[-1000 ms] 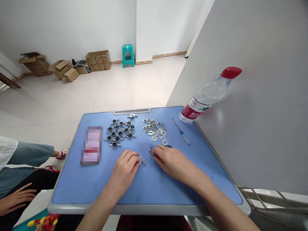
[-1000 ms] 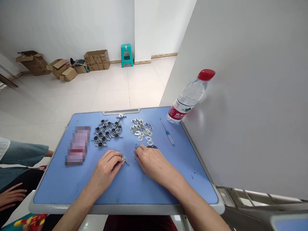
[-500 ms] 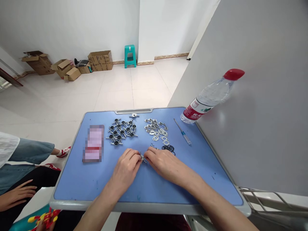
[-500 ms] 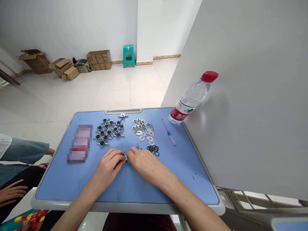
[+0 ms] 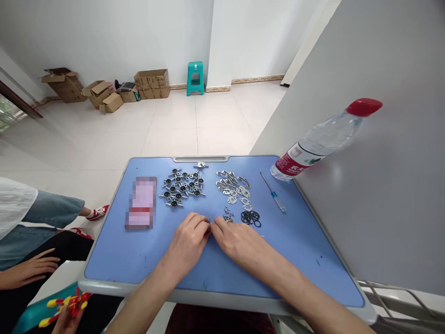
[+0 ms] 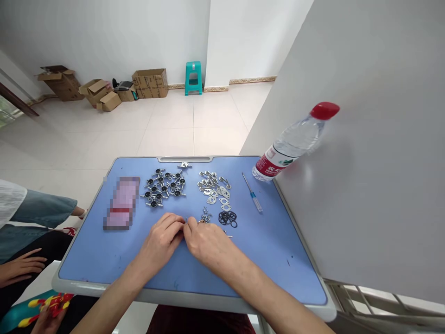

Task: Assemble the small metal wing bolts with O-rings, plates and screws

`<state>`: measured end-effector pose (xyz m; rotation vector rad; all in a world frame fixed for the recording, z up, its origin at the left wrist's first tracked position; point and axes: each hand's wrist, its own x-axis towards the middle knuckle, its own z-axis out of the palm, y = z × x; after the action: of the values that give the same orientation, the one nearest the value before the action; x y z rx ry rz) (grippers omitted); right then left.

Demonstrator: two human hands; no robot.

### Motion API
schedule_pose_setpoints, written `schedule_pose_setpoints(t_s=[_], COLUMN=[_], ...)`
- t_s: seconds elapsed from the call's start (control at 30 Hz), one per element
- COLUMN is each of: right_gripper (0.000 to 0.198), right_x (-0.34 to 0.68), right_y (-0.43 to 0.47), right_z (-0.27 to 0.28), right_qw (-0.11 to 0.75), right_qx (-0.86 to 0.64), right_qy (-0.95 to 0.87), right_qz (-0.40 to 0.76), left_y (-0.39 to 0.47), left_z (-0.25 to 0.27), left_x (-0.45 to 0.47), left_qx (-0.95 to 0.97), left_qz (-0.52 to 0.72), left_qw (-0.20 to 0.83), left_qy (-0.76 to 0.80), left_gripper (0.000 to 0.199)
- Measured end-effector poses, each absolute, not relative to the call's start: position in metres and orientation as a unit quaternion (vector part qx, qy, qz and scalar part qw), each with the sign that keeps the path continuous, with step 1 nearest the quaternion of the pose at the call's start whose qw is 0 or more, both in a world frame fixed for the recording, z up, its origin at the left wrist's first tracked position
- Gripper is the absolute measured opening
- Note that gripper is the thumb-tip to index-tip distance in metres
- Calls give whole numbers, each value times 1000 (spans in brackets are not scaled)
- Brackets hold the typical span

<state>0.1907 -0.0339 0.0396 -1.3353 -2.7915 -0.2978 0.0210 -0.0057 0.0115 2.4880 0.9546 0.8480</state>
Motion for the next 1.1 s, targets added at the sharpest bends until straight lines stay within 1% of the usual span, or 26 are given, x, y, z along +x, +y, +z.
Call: schedule_pose_setpoints(t_s=[0.1,0.2,0.27,0.33,0.43,0.53,0.6,0.8,0.97,1.1], right_gripper=[25,25,21,19,26,29,28,15,19,23], right_x=[191,197,204,213,224,227,226,220,216,212], right_y=[-33,-30,-28,-27,-26,-26,-25,-22,-22,-22], right_z=[39,43,48,55,64,68,67,59,54,53], right_qw=[18,43,94,172,261,316,332,392,428,429], right_qx=[-434,-447,-462,-482,-505,-497,-490,-503,-448,-416], right_qy=[-898,-893,-875,-838,-769,-726,-722,-713,-741,-769], right_qz=[-69,27,109,191,294,355,358,292,260,228], left_y=[-6,-6,-7,-7,-6,-6,-5,-5,-5,-5], left_z=[11,12,13,15,16,16,16,16,17,16], left_x=[21,21,21,21,22,21,21,20,22,22], left_qx=[875,874,873,872,873,873,873,872,867,862], left_qz=[300,298,299,301,301,297,293,293,283,285], left_qw=[172,175,178,181,181,183,187,191,201,210], left_qy=[338,341,341,340,337,340,342,341,357,363], left_gripper=[20,19,18,17,18,18,16,14,13,14])
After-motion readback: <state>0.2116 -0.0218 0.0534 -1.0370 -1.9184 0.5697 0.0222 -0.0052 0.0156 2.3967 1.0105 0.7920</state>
